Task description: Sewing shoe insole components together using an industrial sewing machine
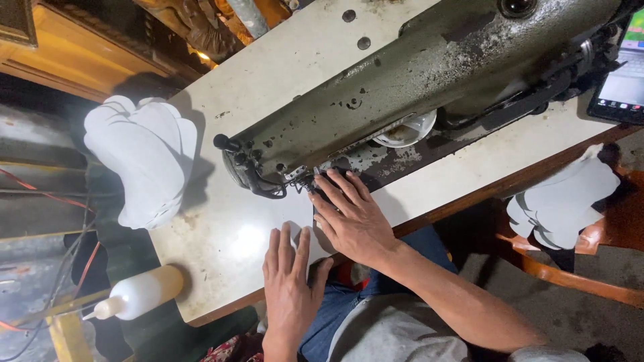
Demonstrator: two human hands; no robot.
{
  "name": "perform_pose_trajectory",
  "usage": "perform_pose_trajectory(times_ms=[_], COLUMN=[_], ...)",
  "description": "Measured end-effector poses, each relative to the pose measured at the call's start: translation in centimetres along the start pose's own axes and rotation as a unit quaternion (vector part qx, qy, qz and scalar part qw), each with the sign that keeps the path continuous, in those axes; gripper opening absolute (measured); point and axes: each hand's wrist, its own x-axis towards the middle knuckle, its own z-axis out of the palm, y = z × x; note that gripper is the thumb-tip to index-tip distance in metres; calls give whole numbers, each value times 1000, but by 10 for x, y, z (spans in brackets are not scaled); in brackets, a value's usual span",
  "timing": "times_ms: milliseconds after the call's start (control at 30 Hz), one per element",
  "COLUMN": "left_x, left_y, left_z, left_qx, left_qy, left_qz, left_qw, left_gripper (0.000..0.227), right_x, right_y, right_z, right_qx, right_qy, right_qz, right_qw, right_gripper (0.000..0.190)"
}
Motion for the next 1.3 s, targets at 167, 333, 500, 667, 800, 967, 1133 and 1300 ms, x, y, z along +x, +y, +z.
perform_pose_trajectory(times_ms=[167, 333, 500, 667, 800, 967, 1133, 1300], left_x=[-16, -37, -48, -45, -41, -38, -31, -21], left_y=[2, 0, -3, -2, -10, -18, -20, -7], left_z=[7, 28, 50, 52, 58, 63, 59, 44], left_qx=[-16, -17, -1, -41, -52, -30, -25, -40], left_qy=[-19, 54, 83, 115, 131, 126, 126, 151], left_qz=[-15, 5, 12, 19, 30, 53, 77, 73], left_qw=[1000, 998, 996, 992, 990, 990, 989, 985], left_gripper=[68, 64, 62, 51, 48, 50, 50, 44], right_x=[0, -2, -9, -11, -11, -11, -11, -12], right_y=[1, 1, 3, 4, 3, 3, 3, 3], right_z=[-2, -6, -5, -5, -9, -9, -9, -8], right_qx=[13, 26, 60, 64, 63, 74, 73, 75], right_qy=[12, 7, 18, 0, 9, 12, 13, 10], right_qz=[-10, 10, 17, 14, 6, 14, 15, 15], right_qw=[1000, 1000, 998, 998, 998, 997, 997, 997], right_gripper=[40, 39, 40, 42, 41, 40, 39, 40])
